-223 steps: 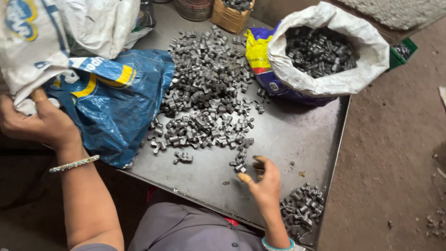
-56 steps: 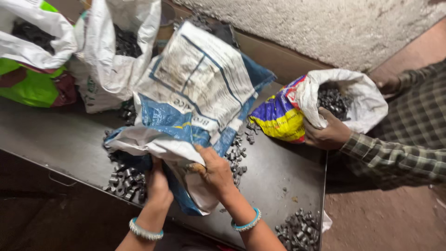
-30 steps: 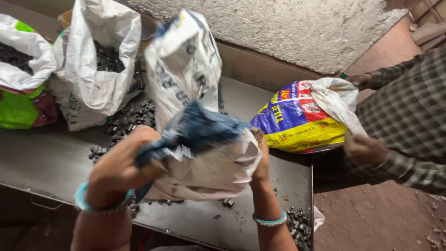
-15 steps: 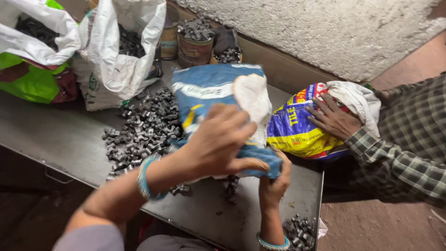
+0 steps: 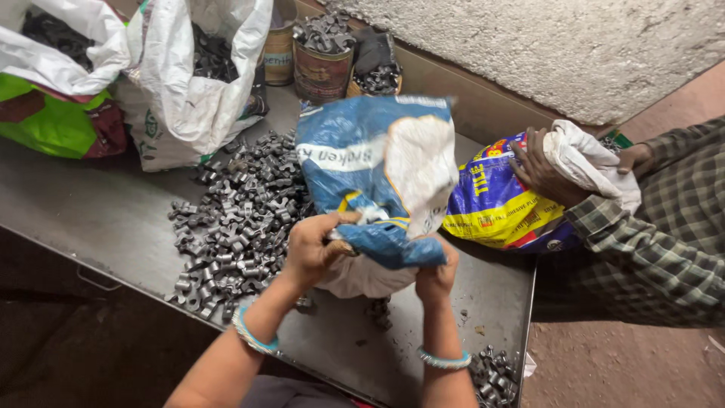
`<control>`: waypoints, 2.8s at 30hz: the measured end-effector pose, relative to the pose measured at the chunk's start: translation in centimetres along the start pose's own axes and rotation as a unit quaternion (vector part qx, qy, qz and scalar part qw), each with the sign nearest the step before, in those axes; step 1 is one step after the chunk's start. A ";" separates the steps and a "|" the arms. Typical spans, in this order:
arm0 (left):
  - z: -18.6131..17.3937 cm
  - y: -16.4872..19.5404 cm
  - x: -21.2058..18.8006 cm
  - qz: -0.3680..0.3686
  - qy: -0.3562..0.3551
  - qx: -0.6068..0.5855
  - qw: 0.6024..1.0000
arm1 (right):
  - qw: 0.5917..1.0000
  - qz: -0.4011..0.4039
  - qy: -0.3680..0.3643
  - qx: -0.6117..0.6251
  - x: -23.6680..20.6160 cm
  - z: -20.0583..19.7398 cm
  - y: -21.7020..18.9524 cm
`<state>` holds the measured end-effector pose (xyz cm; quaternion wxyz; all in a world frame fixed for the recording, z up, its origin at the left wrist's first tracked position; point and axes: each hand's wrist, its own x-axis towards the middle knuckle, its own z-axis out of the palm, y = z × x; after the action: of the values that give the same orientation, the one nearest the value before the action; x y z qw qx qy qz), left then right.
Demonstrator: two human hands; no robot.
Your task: The person sits at a metal table and sorts small metal castings, picking pieces one at a time, turning them in their hands, and setting aside pieces while moving others toward a white sack. A second person handles a blue woven sack on the table at the start.
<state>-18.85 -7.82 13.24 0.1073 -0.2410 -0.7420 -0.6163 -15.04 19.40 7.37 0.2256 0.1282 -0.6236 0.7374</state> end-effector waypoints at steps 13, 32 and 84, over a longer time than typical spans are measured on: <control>-7.3 -6.0 5.0 -0.117 -0.204 -0.047 0.971 | 0.938 0.337 -0.007 -0.084 0.8 -6.9 -2.0; 4.6 -3.9 -5.4 -0.016 0.341 -0.142 0.929 | 0.826 -0.104 -0.029 -0.554 -6.5 3.2 -0.9; -5.5 -0.5 3.6 -0.077 0.033 -0.579 0.811 | 0.943 0.232 0.108 0.211 0.7 -3.5 -10.2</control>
<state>-22.95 -12.39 15.70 -0.0757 -0.1795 -0.2595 -0.9459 -10.26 24.11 15.84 0.0823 -0.0555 -0.4377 0.8936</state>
